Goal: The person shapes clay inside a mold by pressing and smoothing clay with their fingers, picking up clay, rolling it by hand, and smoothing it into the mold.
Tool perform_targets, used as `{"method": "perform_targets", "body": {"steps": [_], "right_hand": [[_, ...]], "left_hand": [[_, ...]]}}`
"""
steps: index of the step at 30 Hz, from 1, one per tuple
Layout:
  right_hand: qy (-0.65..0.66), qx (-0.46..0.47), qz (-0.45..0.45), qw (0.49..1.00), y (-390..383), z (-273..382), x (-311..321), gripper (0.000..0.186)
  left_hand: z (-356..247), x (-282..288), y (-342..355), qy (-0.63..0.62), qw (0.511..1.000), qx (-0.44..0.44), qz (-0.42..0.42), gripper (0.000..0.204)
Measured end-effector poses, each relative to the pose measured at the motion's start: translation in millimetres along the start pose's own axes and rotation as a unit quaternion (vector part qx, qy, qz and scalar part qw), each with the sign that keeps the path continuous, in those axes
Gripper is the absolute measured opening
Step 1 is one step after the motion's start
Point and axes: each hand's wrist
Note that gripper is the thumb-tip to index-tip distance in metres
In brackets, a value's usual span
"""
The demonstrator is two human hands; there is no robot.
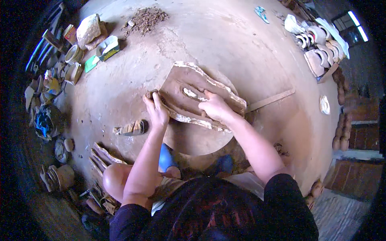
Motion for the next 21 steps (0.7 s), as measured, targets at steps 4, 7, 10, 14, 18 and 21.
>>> {"method": "perform_targets", "body": {"steps": [4, 7, 10, 14, 18, 21], "right_hand": [[0.109, -0.011, 0.073, 0.991, -4.4, 24.3, -7.2, 0.096], [0.093, -0.008, 0.076, 0.993, -0.1, 20.5, -1.2, 0.096], [0.077, 0.024, 0.085, 0.993, 14.9, 19.7, -4.3, 0.095], [0.056, 0.062, 0.109, 0.991, 33.0, 22.1, -1.8, 0.094], [0.104, 0.038, 0.155, 0.982, 42.9, 24.6, 20.7, 0.093], [0.22, -0.002, 0.194, 0.956, 35.3, 31.3, 18.7, 0.094]], "left_hand": [[46.4, 12.1, -3.0, 0.223, 0.947, -0.22, -0.069, 0.037], [16.6, 1.3, -7.2, 0.035, 0.999, -0.028, -0.012, 0.04], [15.5, 8.8, -2.0, 0.053, 0.998, 0.014, 0.029, 0.049], [23.9, 5.6, -1.4, 0.092, 0.995, 0.022, -0.003, 0.05], [16.7, 8.5, 1.3, 0.178, 0.98, -0.065, 0.066, 0.046], [13.6, 13.3, 7.0, 0.147, 0.984, -0.013, 0.097, 0.042]]}}
Point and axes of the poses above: each hand's wrist, its own y-axis towards the middle knuckle, its own x-axis out of the back of the hand, z = x × y, and after that the axes turned 9 degrees about -y, right-handed
